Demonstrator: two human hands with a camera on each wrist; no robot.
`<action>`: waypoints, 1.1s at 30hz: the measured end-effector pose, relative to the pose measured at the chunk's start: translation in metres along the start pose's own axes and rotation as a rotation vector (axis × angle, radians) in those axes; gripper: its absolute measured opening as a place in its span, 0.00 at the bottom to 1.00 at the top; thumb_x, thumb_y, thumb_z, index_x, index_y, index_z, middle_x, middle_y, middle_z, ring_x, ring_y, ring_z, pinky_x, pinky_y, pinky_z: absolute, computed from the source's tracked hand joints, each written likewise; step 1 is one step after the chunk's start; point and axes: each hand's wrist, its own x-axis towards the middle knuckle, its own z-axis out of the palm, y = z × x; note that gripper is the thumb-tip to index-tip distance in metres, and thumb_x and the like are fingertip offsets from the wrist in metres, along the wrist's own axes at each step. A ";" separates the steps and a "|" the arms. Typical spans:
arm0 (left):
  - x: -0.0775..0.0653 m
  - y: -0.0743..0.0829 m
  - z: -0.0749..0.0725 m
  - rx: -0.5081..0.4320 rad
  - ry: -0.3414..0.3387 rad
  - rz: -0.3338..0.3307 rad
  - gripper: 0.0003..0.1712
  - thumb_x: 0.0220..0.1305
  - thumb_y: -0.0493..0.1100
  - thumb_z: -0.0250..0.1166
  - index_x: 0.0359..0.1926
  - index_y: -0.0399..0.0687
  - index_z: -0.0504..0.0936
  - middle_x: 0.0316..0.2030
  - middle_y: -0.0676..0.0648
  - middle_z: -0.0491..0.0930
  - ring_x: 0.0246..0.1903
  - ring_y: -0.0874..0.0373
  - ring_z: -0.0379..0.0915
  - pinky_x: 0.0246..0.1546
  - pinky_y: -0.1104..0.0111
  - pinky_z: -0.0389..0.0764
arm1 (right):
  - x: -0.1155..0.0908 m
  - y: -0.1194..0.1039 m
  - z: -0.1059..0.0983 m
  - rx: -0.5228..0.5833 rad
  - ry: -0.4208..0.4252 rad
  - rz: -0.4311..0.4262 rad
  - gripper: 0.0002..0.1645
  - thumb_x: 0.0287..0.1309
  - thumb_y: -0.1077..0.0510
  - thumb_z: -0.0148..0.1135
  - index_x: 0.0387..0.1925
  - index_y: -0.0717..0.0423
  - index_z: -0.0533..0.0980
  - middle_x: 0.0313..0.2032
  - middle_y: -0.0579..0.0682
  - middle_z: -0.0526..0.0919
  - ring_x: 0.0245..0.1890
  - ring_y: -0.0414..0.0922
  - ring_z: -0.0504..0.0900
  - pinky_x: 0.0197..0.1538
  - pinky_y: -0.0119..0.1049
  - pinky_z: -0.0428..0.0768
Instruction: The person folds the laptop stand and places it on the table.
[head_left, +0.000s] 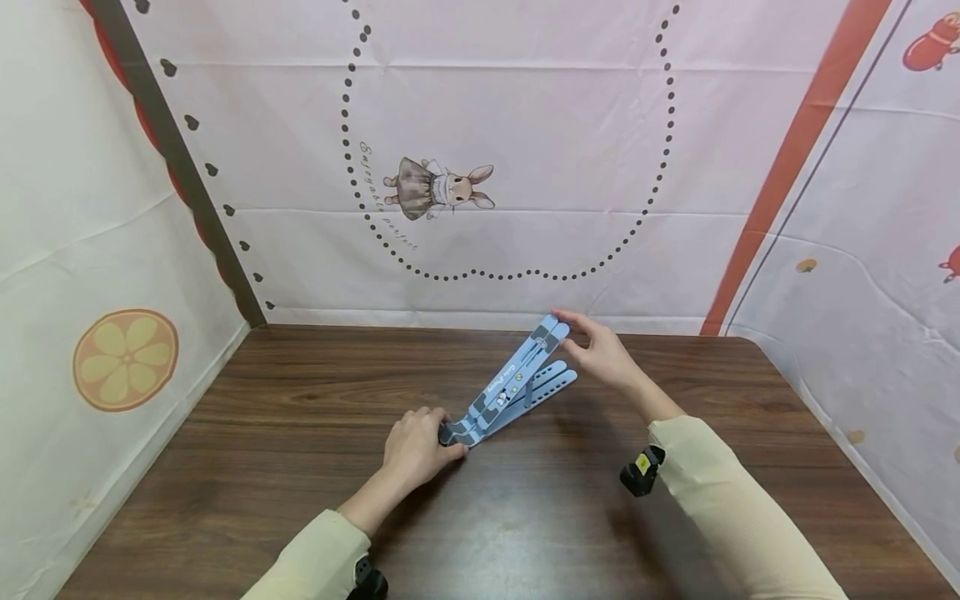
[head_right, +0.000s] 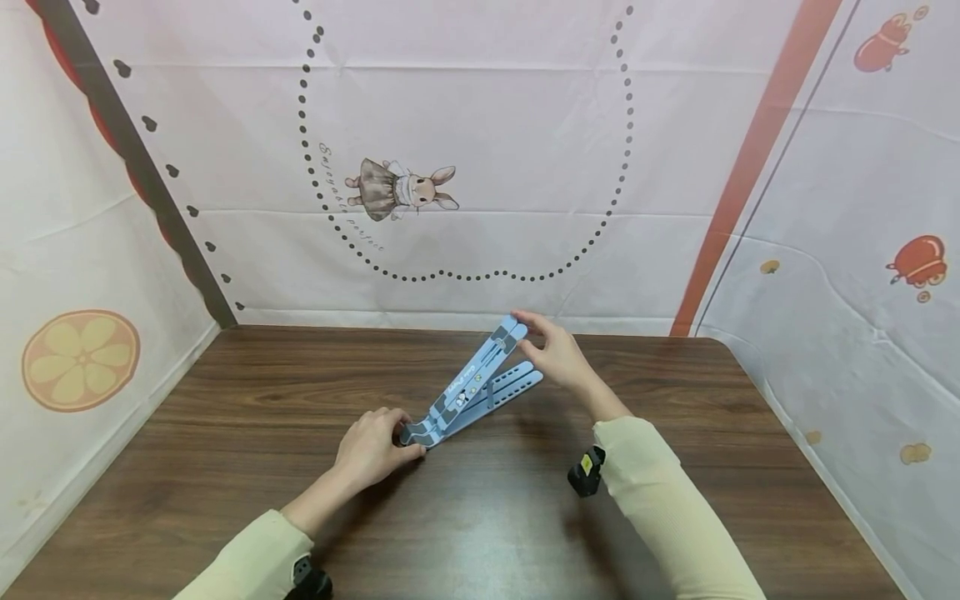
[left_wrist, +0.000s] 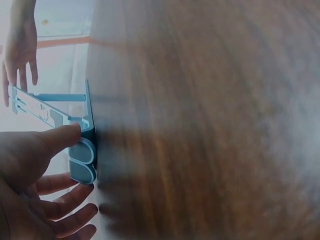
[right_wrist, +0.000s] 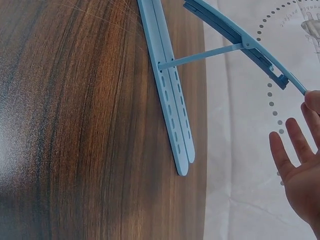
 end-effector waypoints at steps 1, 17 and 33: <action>0.000 0.000 0.000 -0.002 -0.001 0.001 0.27 0.40 0.59 0.72 0.38 0.48 0.81 0.33 0.49 0.79 0.32 0.54 0.71 0.33 0.62 0.72 | 0.000 0.000 0.000 0.009 0.000 0.000 0.29 0.60 0.64 0.53 0.63 0.52 0.64 0.62 0.56 0.68 0.55 0.54 0.74 0.53 0.46 0.75; 0.007 -0.008 -0.003 -0.040 -0.058 -0.006 0.26 0.41 0.58 0.73 0.40 0.49 0.82 0.34 0.49 0.78 0.33 0.56 0.71 0.34 0.61 0.72 | -0.009 0.004 -0.012 0.047 -0.024 -0.015 0.27 0.57 0.61 0.59 0.60 0.57 0.67 0.57 0.55 0.72 0.53 0.51 0.75 0.51 0.44 0.76; 0.019 -0.021 -0.005 -0.102 -0.024 -0.033 0.23 0.44 0.53 0.72 0.43 0.51 0.82 0.39 0.51 0.82 0.41 0.52 0.74 0.43 0.57 0.73 | -0.016 0.005 -0.015 0.114 -0.029 -0.004 0.25 0.55 0.61 0.62 0.56 0.58 0.69 0.57 0.54 0.73 0.55 0.50 0.73 0.51 0.40 0.76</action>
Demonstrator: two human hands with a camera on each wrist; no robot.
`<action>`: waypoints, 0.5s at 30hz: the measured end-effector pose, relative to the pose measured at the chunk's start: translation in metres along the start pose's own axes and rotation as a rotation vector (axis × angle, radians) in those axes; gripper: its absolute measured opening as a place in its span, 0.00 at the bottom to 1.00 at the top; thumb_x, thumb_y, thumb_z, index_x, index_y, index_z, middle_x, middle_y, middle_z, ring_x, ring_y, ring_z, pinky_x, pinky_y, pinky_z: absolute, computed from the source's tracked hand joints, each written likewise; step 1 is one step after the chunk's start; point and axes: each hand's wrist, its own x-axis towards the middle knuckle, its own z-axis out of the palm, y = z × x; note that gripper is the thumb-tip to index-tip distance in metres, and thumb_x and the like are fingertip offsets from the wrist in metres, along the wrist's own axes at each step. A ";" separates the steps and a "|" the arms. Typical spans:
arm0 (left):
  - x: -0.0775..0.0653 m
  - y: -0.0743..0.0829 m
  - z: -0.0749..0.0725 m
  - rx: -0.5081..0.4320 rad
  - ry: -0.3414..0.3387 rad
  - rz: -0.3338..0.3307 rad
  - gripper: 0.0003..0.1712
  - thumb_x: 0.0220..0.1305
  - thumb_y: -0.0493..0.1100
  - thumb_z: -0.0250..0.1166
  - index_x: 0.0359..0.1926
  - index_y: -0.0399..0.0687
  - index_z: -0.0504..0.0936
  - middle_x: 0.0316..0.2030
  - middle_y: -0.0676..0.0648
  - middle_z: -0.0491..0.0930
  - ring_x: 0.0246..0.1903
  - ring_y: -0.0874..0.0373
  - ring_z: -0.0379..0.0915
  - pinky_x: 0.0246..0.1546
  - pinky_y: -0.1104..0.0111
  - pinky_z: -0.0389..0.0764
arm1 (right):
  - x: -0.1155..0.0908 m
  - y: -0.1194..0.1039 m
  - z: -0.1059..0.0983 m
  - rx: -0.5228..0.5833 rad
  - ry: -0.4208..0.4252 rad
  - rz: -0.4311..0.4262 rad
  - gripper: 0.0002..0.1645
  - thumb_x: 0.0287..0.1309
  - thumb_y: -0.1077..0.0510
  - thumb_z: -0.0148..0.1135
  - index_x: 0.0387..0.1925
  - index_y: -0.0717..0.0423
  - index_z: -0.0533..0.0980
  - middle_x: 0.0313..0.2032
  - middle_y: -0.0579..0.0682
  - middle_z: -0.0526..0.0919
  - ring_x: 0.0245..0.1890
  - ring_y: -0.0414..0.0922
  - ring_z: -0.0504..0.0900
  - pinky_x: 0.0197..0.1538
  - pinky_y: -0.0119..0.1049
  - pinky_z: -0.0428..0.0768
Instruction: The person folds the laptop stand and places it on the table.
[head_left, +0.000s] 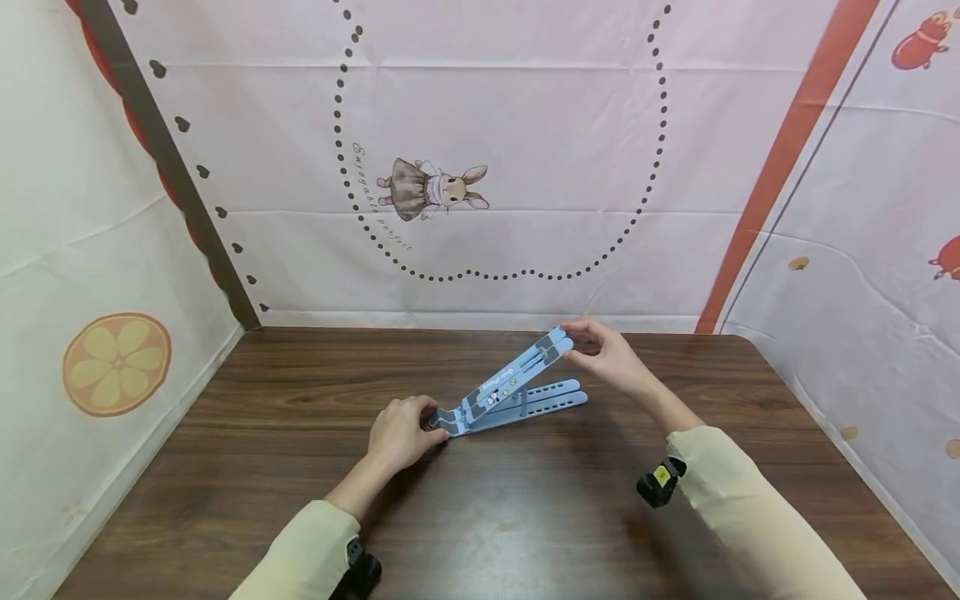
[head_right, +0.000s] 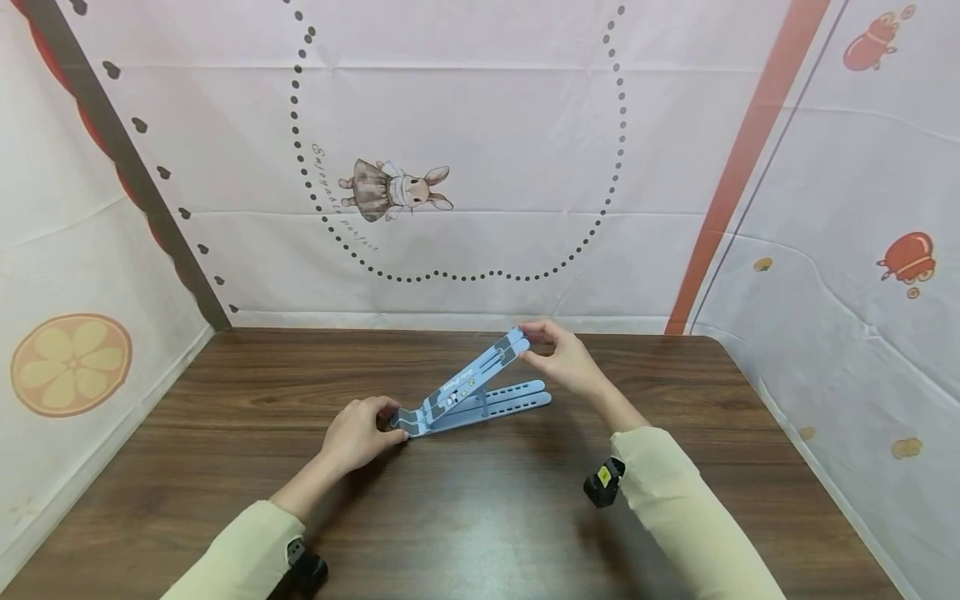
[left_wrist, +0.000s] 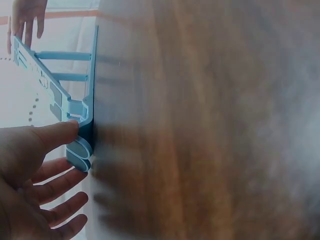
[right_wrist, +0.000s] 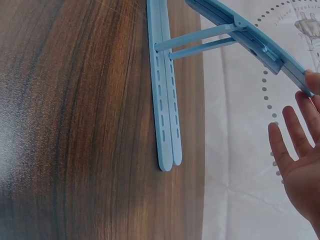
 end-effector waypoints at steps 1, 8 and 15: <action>0.001 -0.001 0.000 0.002 0.000 -0.001 0.23 0.44 0.53 0.72 0.43 0.51 0.82 0.40 0.51 0.82 0.41 0.51 0.74 0.44 0.56 0.73 | 0.000 0.000 0.001 0.002 0.001 0.002 0.26 0.55 0.61 0.63 0.56 0.58 0.69 0.57 0.54 0.73 0.55 0.49 0.73 0.51 0.40 0.76; 0.006 -0.007 -0.002 -0.003 0.016 0.009 0.24 0.44 0.52 0.72 0.45 0.52 0.82 0.42 0.49 0.82 0.43 0.49 0.75 0.43 0.56 0.73 | -0.001 0.002 0.004 0.020 0.008 0.017 0.26 0.55 0.59 0.63 0.55 0.59 0.69 0.57 0.55 0.74 0.55 0.50 0.74 0.51 0.35 0.76; 0.011 -0.013 0.000 -0.012 0.042 0.018 0.24 0.45 0.51 0.72 0.46 0.51 0.82 0.44 0.47 0.82 0.45 0.47 0.75 0.44 0.55 0.74 | -0.002 0.000 0.005 0.026 0.021 0.034 0.24 0.54 0.59 0.63 0.53 0.59 0.70 0.56 0.55 0.74 0.54 0.49 0.74 0.53 0.43 0.75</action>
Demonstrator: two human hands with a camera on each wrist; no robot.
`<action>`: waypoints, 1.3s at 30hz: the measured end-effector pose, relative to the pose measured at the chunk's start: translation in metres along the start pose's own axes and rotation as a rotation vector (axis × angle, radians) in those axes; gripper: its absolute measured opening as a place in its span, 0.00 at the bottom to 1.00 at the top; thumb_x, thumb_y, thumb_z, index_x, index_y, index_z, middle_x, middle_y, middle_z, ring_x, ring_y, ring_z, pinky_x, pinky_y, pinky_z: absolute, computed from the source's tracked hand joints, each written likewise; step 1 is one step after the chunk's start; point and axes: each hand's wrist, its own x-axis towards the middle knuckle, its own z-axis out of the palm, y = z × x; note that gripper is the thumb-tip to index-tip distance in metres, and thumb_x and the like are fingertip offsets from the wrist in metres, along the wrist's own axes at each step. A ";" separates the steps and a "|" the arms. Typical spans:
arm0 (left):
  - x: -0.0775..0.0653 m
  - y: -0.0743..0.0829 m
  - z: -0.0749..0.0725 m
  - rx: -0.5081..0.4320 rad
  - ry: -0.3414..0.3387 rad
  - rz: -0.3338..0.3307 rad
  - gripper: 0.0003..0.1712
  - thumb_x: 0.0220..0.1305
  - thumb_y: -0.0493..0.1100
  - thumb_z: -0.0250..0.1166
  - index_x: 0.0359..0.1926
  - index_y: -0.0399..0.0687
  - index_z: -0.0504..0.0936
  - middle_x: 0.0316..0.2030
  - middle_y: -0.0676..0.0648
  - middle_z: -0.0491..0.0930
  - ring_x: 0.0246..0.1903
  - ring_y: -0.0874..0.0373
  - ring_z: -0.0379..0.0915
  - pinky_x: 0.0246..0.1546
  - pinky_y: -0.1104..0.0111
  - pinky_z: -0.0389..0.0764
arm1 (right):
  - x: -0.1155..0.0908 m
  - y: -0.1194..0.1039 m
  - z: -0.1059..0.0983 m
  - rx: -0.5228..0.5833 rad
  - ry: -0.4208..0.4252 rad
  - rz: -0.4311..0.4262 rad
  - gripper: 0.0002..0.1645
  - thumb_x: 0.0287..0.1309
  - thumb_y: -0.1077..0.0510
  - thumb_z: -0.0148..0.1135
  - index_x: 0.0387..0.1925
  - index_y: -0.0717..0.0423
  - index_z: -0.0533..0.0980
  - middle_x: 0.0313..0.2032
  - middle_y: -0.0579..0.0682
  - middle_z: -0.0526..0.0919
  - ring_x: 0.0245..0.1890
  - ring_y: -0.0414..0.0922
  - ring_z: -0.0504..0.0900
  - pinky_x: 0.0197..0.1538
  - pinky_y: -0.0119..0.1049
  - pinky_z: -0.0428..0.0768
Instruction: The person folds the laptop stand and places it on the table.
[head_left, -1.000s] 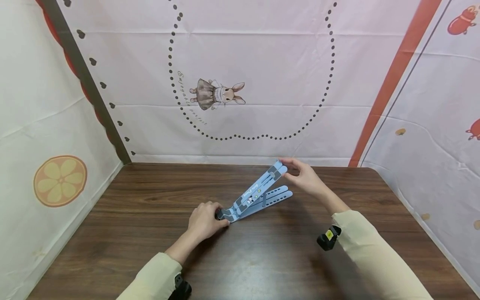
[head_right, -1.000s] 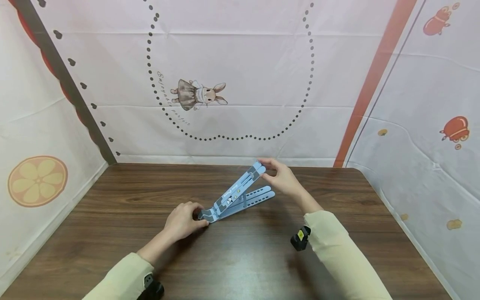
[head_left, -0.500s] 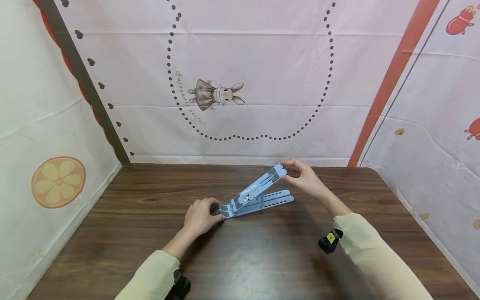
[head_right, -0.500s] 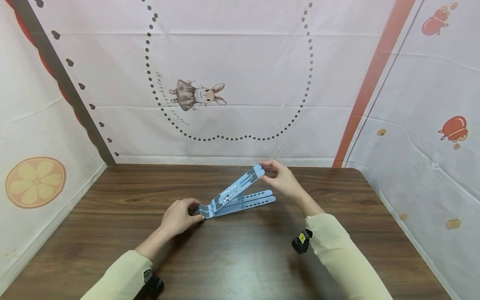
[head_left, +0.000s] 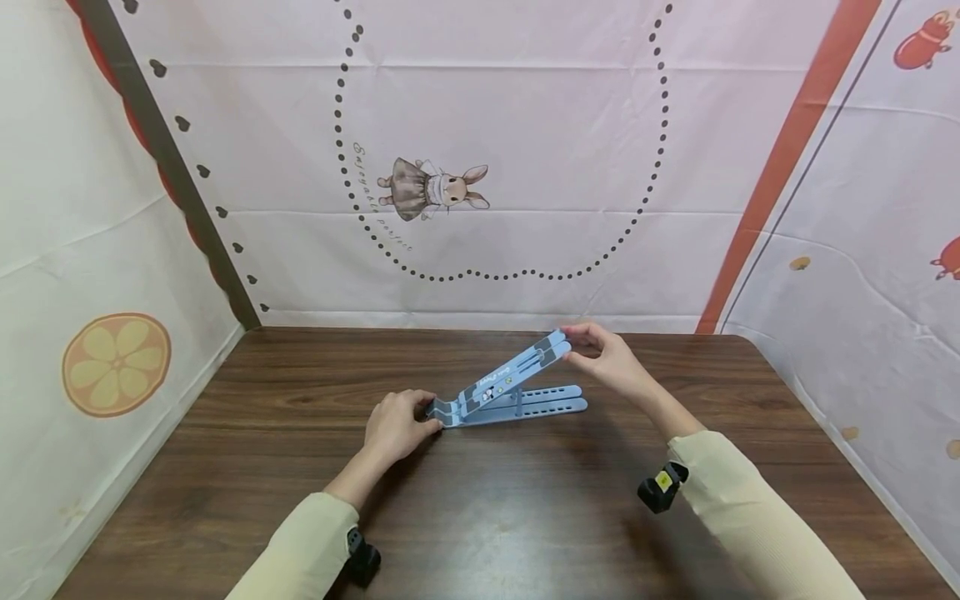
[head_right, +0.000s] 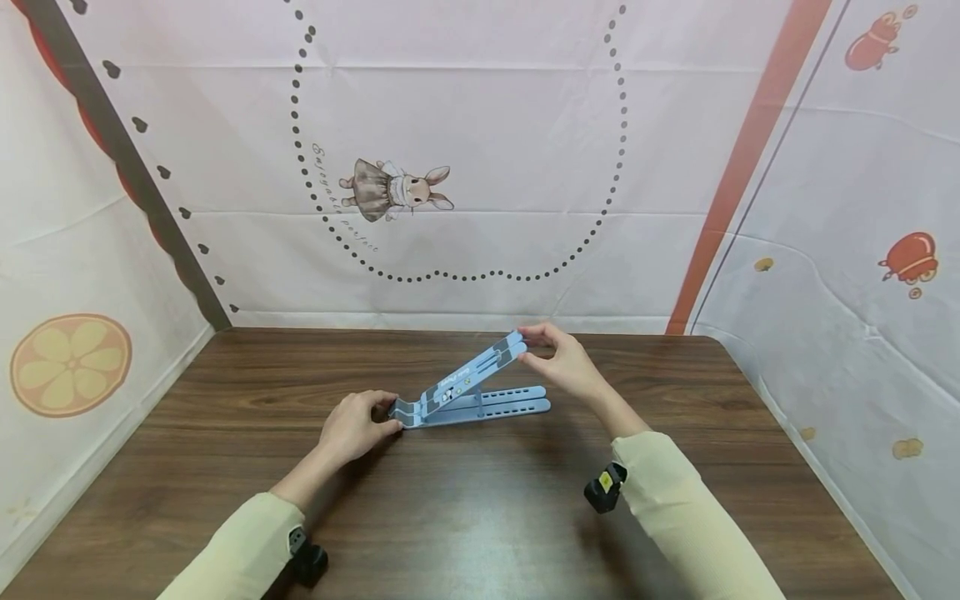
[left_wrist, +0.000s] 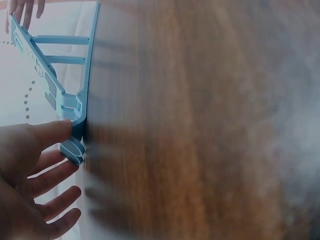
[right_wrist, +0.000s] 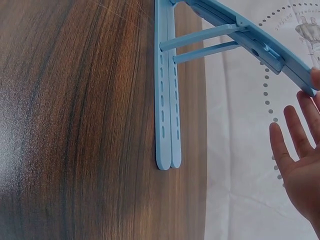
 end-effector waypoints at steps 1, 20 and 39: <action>0.001 -0.001 0.001 0.001 -0.001 -0.001 0.24 0.45 0.51 0.72 0.46 0.51 0.82 0.44 0.47 0.82 0.45 0.47 0.75 0.44 0.55 0.74 | 0.000 0.000 0.000 -0.003 0.003 0.002 0.24 0.54 0.59 0.63 0.53 0.58 0.70 0.56 0.54 0.75 0.54 0.49 0.74 0.53 0.43 0.75; 0.009 -0.006 0.002 -0.014 0.008 -0.001 0.24 0.48 0.48 0.70 0.50 0.54 0.81 0.47 0.46 0.81 0.48 0.46 0.75 0.45 0.54 0.74 | -0.005 -0.003 0.009 -0.001 0.053 -0.036 0.20 0.52 0.63 0.65 0.47 0.63 0.70 0.52 0.59 0.76 0.48 0.53 0.78 0.49 0.41 0.78; 0.025 -0.011 0.002 0.004 -0.015 -0.038 0.24 0.53 0.46 0.67 0.53 0.56 0.78 0.51 0.45 0.79 0.47 0.45 0.76 0.40 0.53 0.76 | -0.013 -0.009 0.016 -0.010 0.074 -0.013 0.20 0.52 0.60 0.65 0.46 0.59 0.70 0.51 0.56 0.76 0.46 0.52 0.79 0.49 0.48 0.77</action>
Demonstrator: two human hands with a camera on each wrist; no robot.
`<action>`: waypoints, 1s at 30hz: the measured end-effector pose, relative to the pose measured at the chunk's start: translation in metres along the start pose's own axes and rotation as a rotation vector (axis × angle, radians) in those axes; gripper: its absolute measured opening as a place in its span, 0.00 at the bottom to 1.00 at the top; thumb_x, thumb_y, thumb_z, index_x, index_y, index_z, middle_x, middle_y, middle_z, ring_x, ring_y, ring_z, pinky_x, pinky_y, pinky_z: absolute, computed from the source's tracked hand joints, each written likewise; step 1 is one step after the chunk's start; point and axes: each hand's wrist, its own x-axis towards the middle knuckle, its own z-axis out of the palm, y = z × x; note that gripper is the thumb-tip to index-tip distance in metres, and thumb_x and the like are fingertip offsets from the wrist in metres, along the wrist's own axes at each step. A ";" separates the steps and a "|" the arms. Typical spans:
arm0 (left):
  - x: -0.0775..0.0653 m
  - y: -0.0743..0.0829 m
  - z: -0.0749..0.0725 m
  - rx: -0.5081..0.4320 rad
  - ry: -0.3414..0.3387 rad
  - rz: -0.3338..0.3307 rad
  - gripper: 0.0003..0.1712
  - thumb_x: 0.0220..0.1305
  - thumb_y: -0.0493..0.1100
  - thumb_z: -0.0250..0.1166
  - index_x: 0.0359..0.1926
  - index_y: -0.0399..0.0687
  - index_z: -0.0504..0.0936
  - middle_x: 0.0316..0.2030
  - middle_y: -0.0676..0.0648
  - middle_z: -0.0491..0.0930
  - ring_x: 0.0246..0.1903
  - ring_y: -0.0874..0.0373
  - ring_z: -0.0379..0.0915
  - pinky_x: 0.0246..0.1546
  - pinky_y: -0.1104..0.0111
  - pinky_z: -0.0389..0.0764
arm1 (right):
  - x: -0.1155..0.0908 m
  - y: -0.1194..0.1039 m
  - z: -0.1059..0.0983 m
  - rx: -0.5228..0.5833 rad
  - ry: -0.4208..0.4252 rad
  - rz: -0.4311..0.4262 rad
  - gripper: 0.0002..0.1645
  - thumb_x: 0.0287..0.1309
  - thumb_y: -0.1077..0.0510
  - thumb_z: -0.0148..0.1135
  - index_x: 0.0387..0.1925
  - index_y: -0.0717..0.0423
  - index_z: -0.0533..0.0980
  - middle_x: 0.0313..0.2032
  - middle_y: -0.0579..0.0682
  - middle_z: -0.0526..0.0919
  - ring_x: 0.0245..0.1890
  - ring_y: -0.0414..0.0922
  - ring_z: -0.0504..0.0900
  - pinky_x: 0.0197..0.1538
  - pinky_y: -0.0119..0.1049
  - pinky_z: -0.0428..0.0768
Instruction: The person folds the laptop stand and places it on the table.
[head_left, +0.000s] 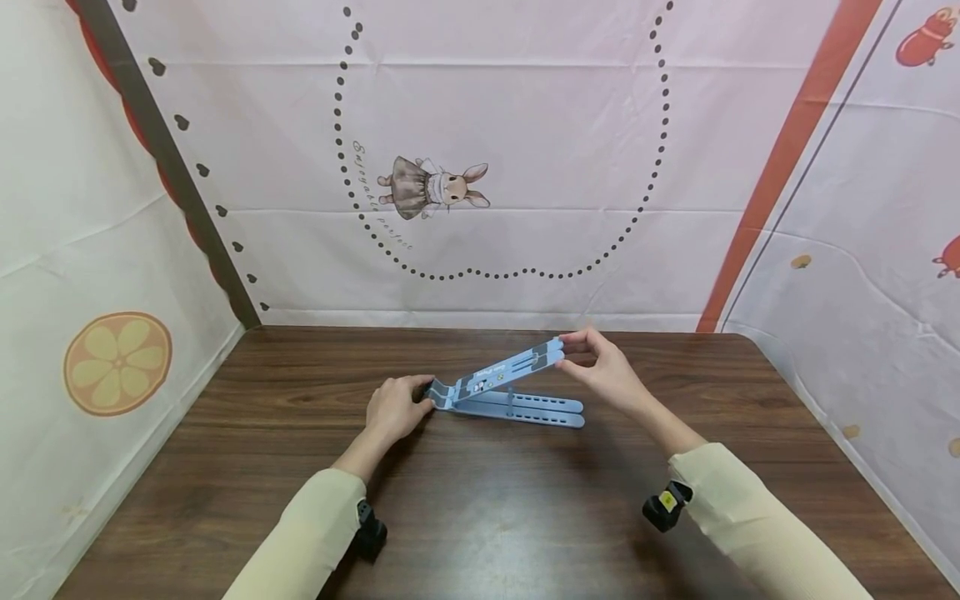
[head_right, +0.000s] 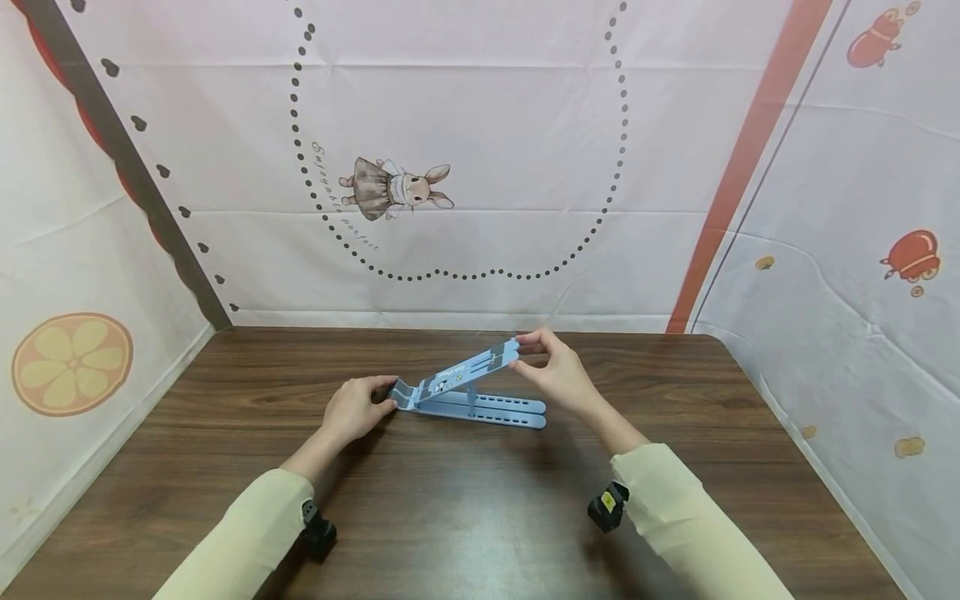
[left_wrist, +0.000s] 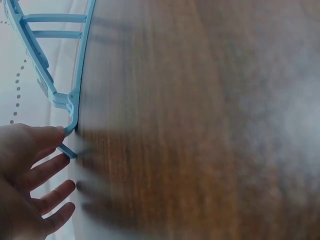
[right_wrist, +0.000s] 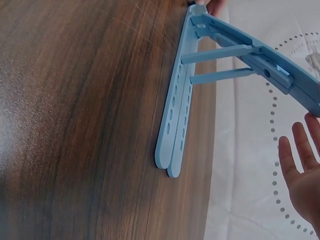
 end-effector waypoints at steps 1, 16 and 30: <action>0.000 0.000 0.000 -0.003 0.003 0.001 0.24 0.52 0.46 0.67 0.53 0.56 0.79 0.50 0.45 0.79 0.47 0.45 0.76 0.40 0.53 0.76 | -0.001 -0.001 0.001 -0.008 0.004 0.000 0.20 0.52 0.59 0.65 0.46 0.59 0.70 0.51 0.56 0.76 0.46 0.52 0.80 0.49 0.47 0.77; 0.007 -0.006 0.002 -0.015 0.033 0.000 0.23 0.52 0.44 0.65 0.52 0.57 0.79 0.48 0.44 0.80 0.46 0.44 0.76 0.41 0.52 0.75 | -0.016 -0.033 0.009 -0.019 0.024 0.001 0.21 0.54 0.62 0.63 0.47 0.65 0.67 0.49 0.61 0.76 0.45 0.56 0.79 0.49 0.51 0.76; -0.002 0.007 0.004 -0.059 0.057 -0.022 0.24 0.52 0.45 0.67 0.53 0.52 0.79 0.48 0.45 0.80 0.47 0.46 0.75 0.44 0.53 0.74 | -0.010 -0.007 0.013 -0.013 0.061 -0.012 0.20 0.53 0.59 0.65 0.45 0.58 0.67 0.46 0.55 0.77 0.44 0.50 0.80 0.47 0.45 0.78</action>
